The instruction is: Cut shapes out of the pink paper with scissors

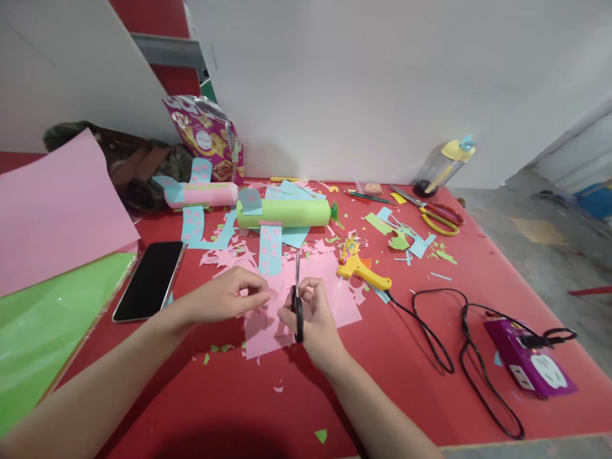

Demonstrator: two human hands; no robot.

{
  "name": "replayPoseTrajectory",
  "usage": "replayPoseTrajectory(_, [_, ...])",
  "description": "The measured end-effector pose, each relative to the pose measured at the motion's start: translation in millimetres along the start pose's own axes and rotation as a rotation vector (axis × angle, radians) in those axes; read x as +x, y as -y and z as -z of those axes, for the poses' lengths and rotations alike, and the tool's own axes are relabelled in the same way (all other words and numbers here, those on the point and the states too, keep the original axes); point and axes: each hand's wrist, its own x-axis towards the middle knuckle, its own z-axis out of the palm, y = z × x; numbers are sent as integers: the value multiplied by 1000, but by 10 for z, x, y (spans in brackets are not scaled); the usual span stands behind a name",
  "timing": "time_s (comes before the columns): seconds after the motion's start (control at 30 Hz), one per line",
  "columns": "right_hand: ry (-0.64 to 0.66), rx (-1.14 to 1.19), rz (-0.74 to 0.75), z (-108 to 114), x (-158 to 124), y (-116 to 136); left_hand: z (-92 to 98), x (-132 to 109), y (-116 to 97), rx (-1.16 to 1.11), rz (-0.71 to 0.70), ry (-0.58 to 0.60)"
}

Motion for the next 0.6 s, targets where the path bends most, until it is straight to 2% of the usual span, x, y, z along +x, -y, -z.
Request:
replayPoseTrajectory(0.17, [94,49,-66,-6,-21,-38,132,-40,-24,-103,53,-238])
replayPoseTrajectory(0.27, [180,69,-95,-14,-38,-46,158,-58,-45,-174,47,-314])
replayPoseTrajectory(0.4, [261,60,-119,-27,-64,-24,146,-76,-75,-157,54,-296])
replayPoseTrajectory(0.6, [268,46,-152,-41,-77,33,142,-94,-107,-62,71,-197])
